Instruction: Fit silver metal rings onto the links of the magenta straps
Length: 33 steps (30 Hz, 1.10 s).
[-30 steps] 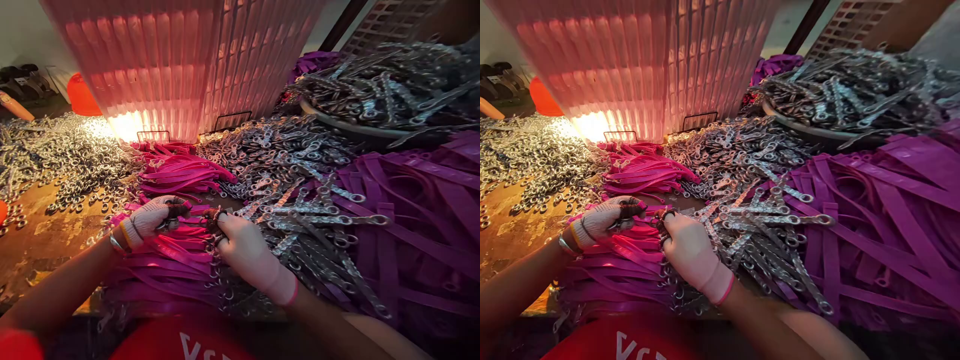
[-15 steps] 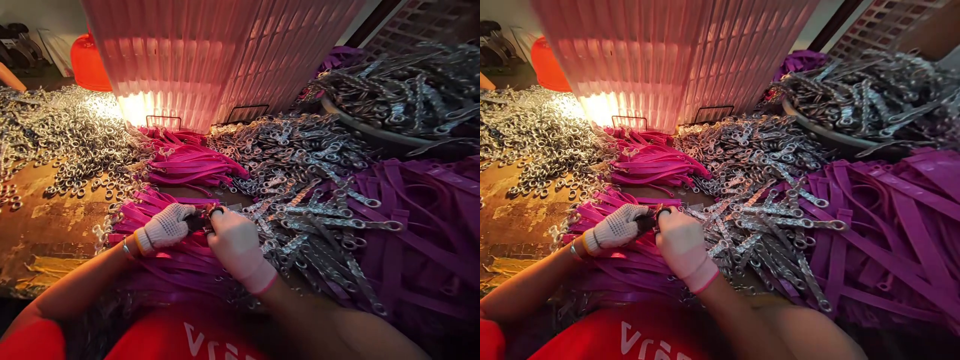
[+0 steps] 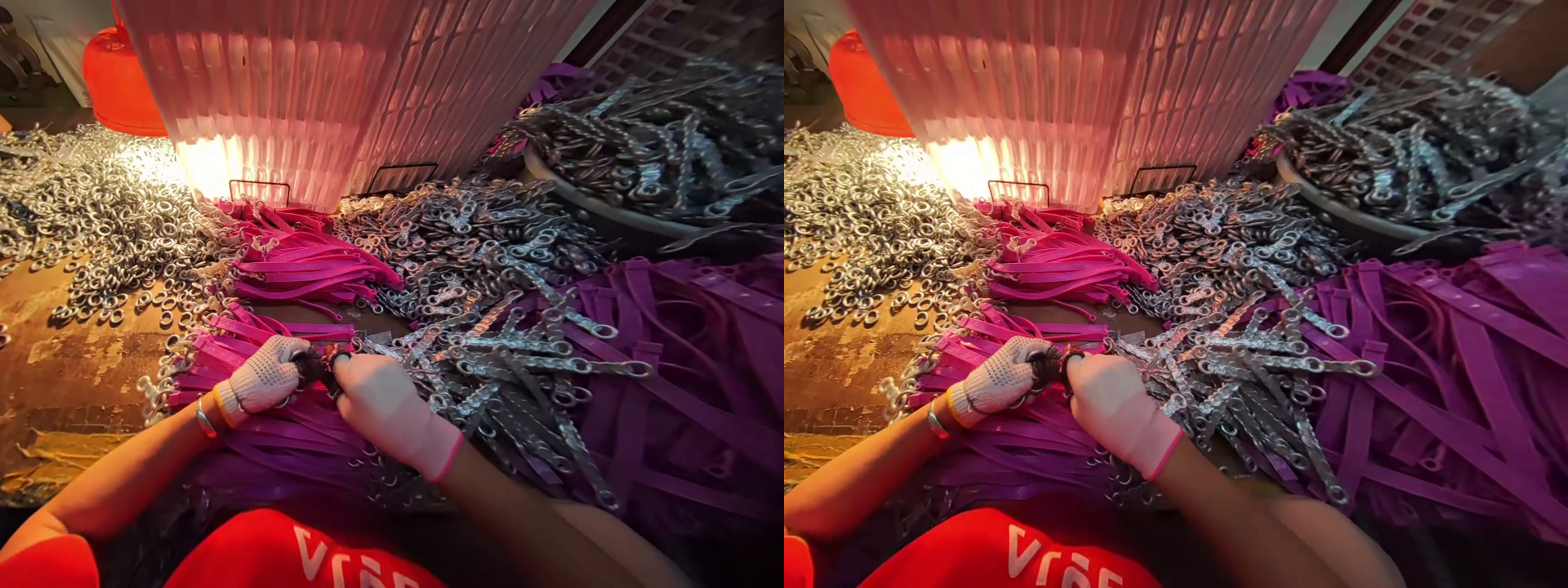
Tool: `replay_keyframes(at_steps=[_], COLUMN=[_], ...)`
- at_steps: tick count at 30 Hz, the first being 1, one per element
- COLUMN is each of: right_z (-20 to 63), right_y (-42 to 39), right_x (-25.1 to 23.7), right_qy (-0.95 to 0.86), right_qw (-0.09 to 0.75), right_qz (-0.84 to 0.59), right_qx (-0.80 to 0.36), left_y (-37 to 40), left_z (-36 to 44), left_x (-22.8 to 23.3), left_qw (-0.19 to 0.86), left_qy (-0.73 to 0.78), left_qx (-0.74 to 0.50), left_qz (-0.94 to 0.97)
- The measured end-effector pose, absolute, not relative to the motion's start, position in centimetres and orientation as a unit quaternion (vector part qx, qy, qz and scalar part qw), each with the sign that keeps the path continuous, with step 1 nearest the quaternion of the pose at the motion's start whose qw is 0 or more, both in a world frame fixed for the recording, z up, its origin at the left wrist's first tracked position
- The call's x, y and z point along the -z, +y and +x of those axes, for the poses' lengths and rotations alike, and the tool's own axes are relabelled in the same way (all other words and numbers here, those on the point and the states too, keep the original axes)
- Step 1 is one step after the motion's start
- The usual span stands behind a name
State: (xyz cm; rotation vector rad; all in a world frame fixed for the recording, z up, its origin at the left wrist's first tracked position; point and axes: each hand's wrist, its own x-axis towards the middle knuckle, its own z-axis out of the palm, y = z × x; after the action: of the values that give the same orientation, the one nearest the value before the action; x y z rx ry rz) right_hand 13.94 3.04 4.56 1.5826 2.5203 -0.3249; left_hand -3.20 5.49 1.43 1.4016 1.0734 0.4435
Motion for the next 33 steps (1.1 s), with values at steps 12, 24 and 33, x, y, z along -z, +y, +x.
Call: replay_keyframes(at_steps=[12,24,33], right_z=[21.5,25.4,17.5], right_y=[5.0,5.5,2.5], right_x=[-5.8,-3.4,-5.2], right_qy=[0.828,0.816,0.803], right_qw=[0.077,-0.233,-0.31], right_qz=[0.544,0.484,0.417], right_qx=[0.11,0.214,0.292], left_y=[6.3,4.1,3.6], left_z=[-3.3,-1.0,0.1], left_x=[-2.7,-5.2,-3.5], left_qw=[0.662,0.77,0.74], left_qy=[0.462,0.424,0.405], left_qx=[-0.115,-0.171,-0.186], left_qz=[0.578,0.445,0.504])
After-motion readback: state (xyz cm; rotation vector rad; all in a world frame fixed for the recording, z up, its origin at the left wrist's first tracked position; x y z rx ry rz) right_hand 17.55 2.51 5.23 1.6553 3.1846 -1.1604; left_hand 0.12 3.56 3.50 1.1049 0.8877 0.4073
